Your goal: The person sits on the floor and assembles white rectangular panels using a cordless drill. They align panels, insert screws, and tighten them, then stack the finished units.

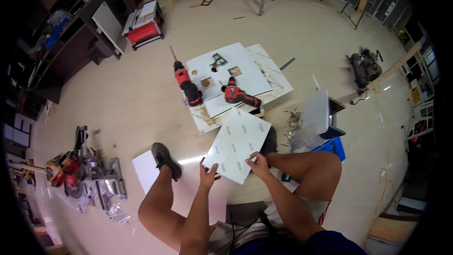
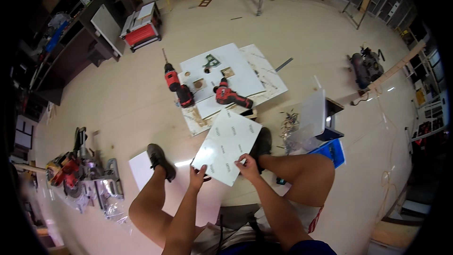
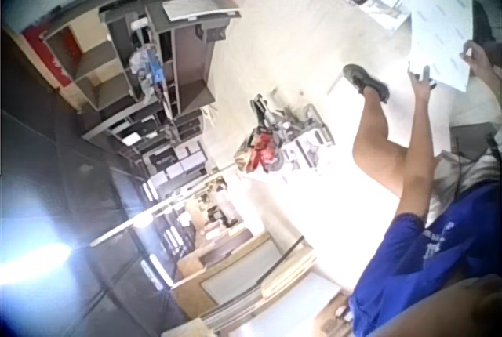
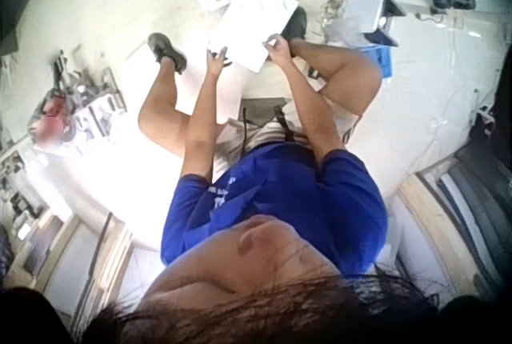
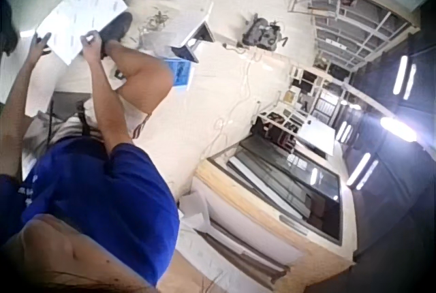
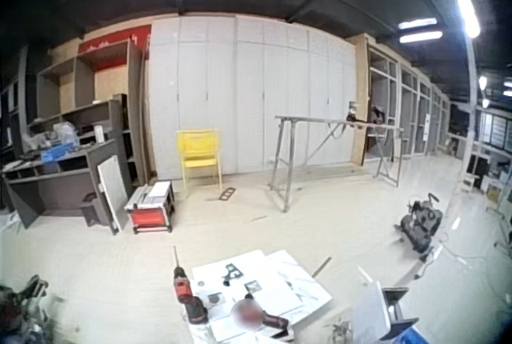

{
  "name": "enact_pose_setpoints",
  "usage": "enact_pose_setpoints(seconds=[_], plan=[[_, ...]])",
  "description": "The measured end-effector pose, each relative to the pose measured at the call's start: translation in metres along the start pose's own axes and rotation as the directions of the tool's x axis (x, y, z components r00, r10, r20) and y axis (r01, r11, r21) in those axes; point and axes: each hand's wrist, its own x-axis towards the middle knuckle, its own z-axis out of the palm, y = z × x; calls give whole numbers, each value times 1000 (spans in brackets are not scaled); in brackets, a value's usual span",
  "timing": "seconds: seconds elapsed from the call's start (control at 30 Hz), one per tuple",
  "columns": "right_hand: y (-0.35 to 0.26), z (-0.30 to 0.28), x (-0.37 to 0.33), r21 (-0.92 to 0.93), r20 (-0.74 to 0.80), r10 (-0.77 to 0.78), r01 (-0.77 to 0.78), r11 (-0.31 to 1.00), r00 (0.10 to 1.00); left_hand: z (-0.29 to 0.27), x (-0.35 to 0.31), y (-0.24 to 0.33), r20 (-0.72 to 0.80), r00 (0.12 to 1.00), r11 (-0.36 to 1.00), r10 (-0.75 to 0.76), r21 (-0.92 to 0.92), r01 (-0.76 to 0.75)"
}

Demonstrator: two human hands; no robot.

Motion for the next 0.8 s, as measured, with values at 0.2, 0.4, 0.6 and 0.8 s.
enact_pose_setpoints(seconds=[0.2,0.4,0.6,0.8], plan=[[-10,-17,-1,-149,58,35,-26,989,998,12,-4,2,-17,998,999,54,9,-54],[-12,-13,-6,-127,-2,80,-80,989,997,13,0,-4,-17,998,997,68,-22,-68],[-19,-3,-11,-190,-10,-47,44,981,999,7,6,-14,-13,983,983,182,-30,-183],[-18,-4,-12,-288,-86,-207,174,942,975,14,3,-11,17,986,985,167,-37,-166]])
